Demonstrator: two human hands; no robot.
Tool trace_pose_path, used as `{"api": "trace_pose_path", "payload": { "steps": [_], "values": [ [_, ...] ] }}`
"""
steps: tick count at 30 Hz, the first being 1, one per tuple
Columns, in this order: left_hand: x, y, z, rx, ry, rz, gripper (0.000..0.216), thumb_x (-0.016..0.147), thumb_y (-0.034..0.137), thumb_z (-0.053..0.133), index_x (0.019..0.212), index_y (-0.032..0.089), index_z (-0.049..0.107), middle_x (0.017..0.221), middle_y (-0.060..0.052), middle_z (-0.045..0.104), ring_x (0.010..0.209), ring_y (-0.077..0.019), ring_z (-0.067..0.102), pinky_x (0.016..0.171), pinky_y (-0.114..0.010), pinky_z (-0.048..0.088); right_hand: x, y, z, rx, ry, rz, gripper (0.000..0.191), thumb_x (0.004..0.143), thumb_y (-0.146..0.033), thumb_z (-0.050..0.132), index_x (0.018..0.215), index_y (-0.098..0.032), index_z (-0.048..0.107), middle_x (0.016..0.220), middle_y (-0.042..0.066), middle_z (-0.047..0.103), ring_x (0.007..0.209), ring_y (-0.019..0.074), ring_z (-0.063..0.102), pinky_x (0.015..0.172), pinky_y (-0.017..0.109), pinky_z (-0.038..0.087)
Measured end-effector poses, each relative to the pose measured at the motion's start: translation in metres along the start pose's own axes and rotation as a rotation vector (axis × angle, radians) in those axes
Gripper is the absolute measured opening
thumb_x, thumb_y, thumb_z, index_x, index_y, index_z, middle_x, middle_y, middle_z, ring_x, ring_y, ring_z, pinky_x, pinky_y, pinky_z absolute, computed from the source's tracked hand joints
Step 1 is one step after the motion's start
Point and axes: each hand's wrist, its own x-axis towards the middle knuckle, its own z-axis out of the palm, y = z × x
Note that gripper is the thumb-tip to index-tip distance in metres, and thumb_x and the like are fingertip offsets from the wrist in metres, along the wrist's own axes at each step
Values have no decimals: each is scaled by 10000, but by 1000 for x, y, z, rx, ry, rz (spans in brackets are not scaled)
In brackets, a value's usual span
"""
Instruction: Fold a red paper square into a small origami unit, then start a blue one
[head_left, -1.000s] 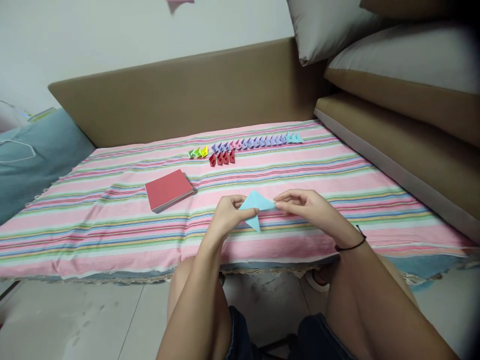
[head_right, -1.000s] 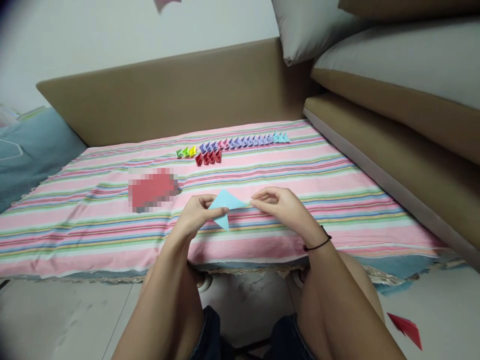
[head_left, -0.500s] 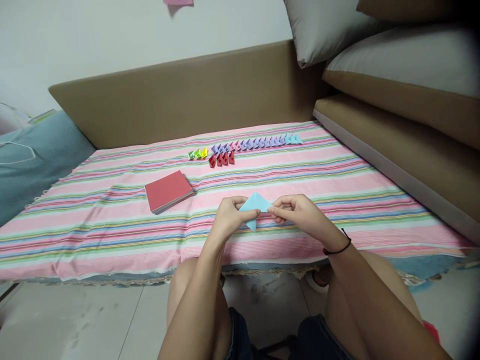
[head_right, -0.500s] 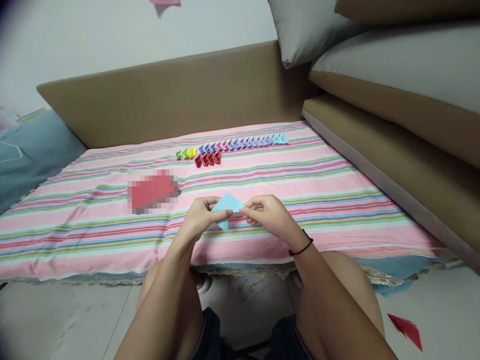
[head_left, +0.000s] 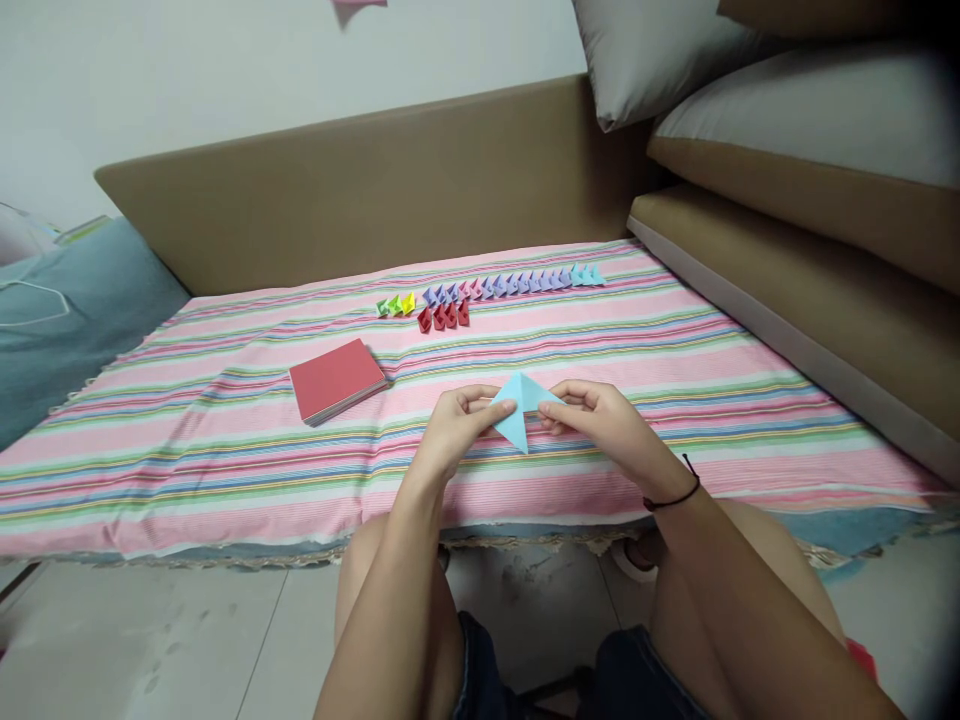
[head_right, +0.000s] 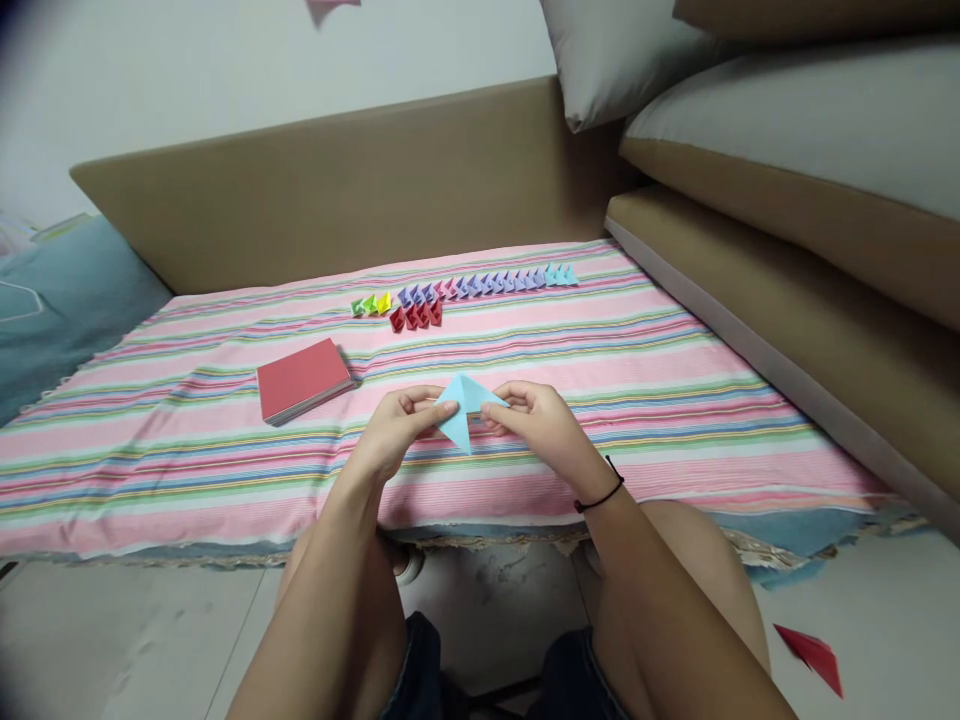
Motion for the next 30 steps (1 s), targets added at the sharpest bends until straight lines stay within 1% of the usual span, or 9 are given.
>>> {"api": "trace_pose_path", "payload": {
  "steps": [7,11,12,13,15,18,22,25,30],
  "values": [
    [4,-2,2,-31,37,22,342,579,326,787,821,115,670,741,-55,696,678,-162,643,700,-305,514,4,7,5,118,103,-8,226,697,-353,701,807,-162,649,757,39,692,754,185,665,720,307,535],
    [7,-9,10,127,346,284,258,621,294,757,805,143,659,808,-56,676,775,-162,625,751,-288,486,4,12,15,-102,435,-215,139,728,-277,649,654,-186,573,764,46,694,764,217,673,724,337,531],
    [7,-11,13,153,369,314,216,648,307,738,764,144,658,783,-52,667,767,-160,619,749,-284,481,3,13,18,-202,522,-302,139,738,-252,632,642,-196,550,805,52,701,792,224,673,732,341,528],
    [7,-12,17,140,330,309,208,686,337,707,739,142,661,757,-52,660,758,-161,617,749,-287,479,2,14,20,-308,586,-396,133,745,-227,617,644,-206,532,845,57,706,822,229,670,746,349,524],
    [5,-13,26,4,115,234,278,761,406,627,778,134,682,762,-63,666,778,-174,624,767,-306,483,1,16,23,-528,626,-573,109,752,-180,595,680,-217,523,901,69,708,866,238,659,773,370,515],
    [3,-15,36,-198,-58,178,322,782,423,608,914,139,683,863,-67,679,850,-181,627,807,-313,485,1,19,26,-821,541,-729,67,760,-146,586,758,-208,562,970,88,699,973,264,617,861,422,480],
    [5,-14,34,-248,88,172,256,732,349,671,876,137,665,851,-40,678,794,-153,643,784,-280,504,3,18,24,-978,327,-812,154,786,-183,599,936,-206,629,1105,65,670,1122,280,537,1036,512,333],
    [7,-10,21,-226,180,117,235,703,310,676,858,134,649,782,-36,682,697,-154,658,700,-280,526,4,15,15,-925,185,-831,248,848,-157,517,1066,-210,624,1178,53,641,1168,249,505,1048,484,341],
    [3,1,4,-136,116,20,258,691,260,654,915,132,658,755,-52,703,673,-175,676,671,-280,528,3,7,-7,-854,87,-798,453,862,-10,347,1175,-223,596,1322,47,537,1246,212,437,1026,444,388]
  ]
}}
